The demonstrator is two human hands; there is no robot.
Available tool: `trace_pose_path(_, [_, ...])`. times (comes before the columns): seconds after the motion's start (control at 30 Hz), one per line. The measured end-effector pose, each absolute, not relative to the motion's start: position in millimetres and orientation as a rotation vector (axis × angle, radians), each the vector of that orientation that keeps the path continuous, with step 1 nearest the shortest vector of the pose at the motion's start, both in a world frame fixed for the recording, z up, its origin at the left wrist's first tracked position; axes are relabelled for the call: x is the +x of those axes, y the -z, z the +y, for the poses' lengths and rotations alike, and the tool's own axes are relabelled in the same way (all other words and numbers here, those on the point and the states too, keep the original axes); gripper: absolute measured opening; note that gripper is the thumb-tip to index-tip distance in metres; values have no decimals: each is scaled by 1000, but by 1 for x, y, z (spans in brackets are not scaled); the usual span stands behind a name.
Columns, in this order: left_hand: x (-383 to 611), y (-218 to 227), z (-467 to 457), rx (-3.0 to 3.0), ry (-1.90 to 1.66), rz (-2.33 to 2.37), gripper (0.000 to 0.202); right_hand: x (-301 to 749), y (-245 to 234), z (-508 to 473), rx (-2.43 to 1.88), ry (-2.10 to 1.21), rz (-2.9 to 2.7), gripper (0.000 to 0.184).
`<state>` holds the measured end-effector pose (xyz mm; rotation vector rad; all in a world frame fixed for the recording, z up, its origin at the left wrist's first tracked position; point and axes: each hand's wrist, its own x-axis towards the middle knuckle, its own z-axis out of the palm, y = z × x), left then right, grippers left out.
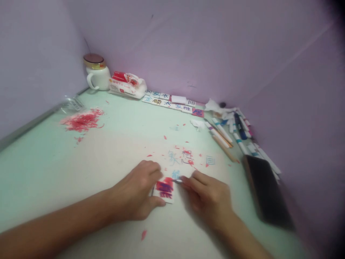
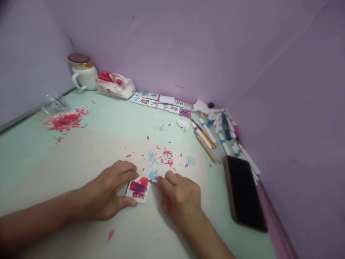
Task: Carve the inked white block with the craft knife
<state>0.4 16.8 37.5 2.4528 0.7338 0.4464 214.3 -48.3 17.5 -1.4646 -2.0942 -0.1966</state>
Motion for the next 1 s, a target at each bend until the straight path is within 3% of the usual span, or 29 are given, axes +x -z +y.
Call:
trace_pose_path(0.53, [1, -36, 18, 2478, -417, 733, 19, 225, -18, -39, -1296, 204, -2182, 18])
trace_pose_path(1.0, [-4, -40, 31, 2508, -341, 575, 25, 224, -14, -39, -1321, 7, -2151, 18])
